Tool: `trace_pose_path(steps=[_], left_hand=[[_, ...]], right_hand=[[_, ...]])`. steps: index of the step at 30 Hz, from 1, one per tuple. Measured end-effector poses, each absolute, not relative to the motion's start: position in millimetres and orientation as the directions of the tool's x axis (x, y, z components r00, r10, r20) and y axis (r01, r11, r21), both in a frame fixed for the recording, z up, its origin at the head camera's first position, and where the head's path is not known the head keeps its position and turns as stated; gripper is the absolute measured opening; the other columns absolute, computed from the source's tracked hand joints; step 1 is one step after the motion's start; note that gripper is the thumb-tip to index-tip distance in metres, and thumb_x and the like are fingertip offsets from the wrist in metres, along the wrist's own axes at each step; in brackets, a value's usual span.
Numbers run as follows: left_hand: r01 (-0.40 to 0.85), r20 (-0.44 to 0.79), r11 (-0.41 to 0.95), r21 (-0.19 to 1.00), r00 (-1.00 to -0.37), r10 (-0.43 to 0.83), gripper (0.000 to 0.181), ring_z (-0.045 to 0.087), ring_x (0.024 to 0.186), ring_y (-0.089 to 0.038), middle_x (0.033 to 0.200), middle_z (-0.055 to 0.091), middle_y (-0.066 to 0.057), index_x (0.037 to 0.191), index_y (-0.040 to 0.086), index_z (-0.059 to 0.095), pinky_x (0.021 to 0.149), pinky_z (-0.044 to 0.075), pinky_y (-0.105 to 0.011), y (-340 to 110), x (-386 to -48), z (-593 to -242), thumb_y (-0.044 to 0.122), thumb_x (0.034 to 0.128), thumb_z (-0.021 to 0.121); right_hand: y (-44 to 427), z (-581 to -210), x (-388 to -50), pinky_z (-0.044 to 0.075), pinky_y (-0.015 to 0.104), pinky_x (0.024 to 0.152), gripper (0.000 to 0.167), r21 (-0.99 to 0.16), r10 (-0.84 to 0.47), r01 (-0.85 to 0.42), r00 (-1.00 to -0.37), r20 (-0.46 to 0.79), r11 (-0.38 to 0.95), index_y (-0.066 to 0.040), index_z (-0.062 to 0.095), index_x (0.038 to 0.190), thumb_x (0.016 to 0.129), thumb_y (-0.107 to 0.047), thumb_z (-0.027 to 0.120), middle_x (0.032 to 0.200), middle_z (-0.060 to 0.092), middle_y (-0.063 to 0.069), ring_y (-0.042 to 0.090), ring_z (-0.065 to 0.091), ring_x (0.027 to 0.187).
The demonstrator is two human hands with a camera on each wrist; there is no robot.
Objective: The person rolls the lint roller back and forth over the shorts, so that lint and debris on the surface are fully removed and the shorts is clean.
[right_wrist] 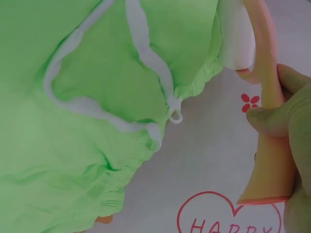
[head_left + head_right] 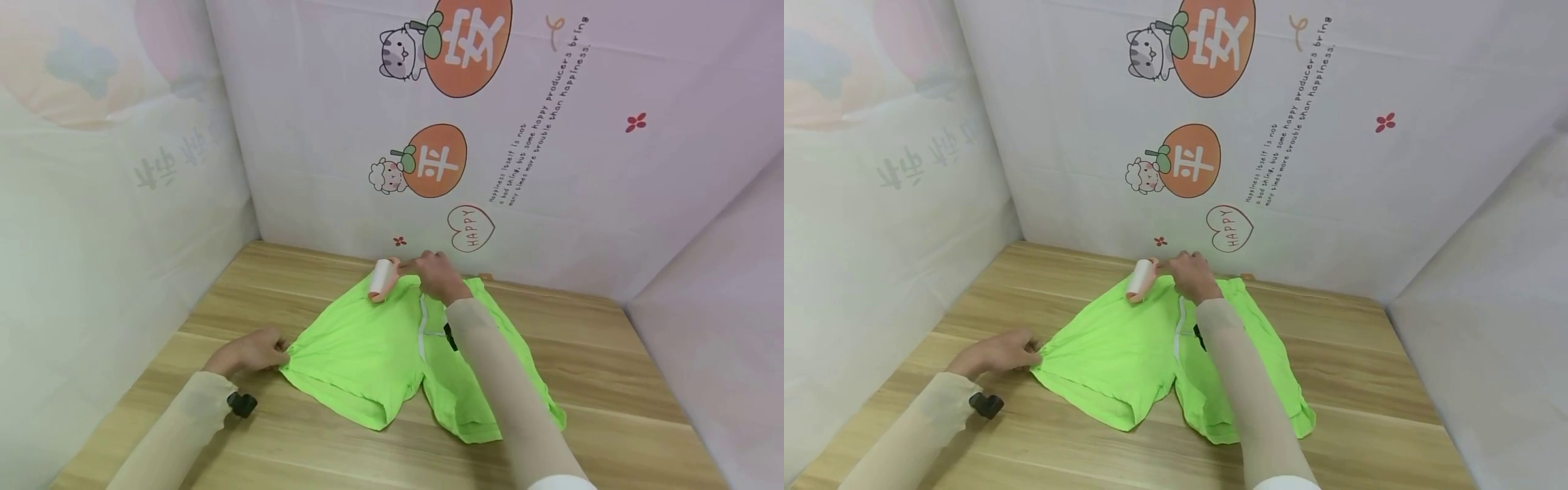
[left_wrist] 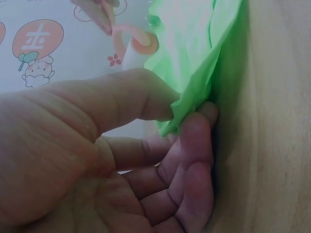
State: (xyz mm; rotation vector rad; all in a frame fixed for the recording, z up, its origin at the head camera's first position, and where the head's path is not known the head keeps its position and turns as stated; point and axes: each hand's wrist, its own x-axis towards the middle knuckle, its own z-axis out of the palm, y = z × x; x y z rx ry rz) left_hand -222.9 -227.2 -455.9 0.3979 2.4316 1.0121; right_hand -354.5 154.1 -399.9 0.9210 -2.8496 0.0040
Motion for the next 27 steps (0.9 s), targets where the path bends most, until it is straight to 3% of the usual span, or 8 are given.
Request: trace_pose_path(steps=[8, 20, 27], left_hand=[[0.091, -0.307, 0.678, 0.730, -0.842, 0.443, 0.036, 0.033, 0.055, -0.011, 0.060, 0.036, 0.006, 0.066, 0.017, 0.039, 0.054, 0.030, -0.022, -226.7, -225.0, -456.4, 0.002, 0.0931, 0.058], [0.098, -0.297, 0.673, 0.733, -0.844, 0.447, 0.035, 0.033, 0.054, -0.011, 0.059, 0.037, 0.006, 0.066, 0.017, 0.040, 0.053, 0.030, -0.022, -229.7, -225.1, -458.5, 0.002, 0.0916, 0.059], [0.096, -0.301, 0.675, 0.731, -0.843, 0.446, 0.033, 0.035, 0.055, -0.011, 0.060, 0.039, 0.006, 0.068, 0.016, 0.043, 0.053, 0.031, -0.022, -228.5, -223.4, -457.9, 0.002, 0.0925, 0.059]], right_hand=[[186.3, -400.8, -354.1, 0.057, 0.044, 0.082, 0.072, 0.008, -0.537, -0.542, -0.830, 0.151, 0.840, -0.027, 0.073, 0.134, 0.082, 0.022, 0.063, 0.138, 0.072, -0.001, 0.032, 0.072, 0.106], [237.7, -388.9, -348.8, 0.055, 0.056, 0.100, 0.070, 0.039, -0.438, -0.436, -0.896, 0.073, 0.899, -0.021, 0.072, 0.135, 0.077, 0.019, 0.065, 0.135, 0.074, 0.006, 0.038, 0.069, 0.113], [272.9, -385.1, -342.5, 0.055, 0.058, 0.100, 0.067, -0.017, -0.411, -0.413, -0.909, 0.072, 0.911, -0.018, 0.075, 0.129, 0.077, 0.022, 0.062, 0.133, 0.074, 0.009, 0.040, 0.070, 0.113]])
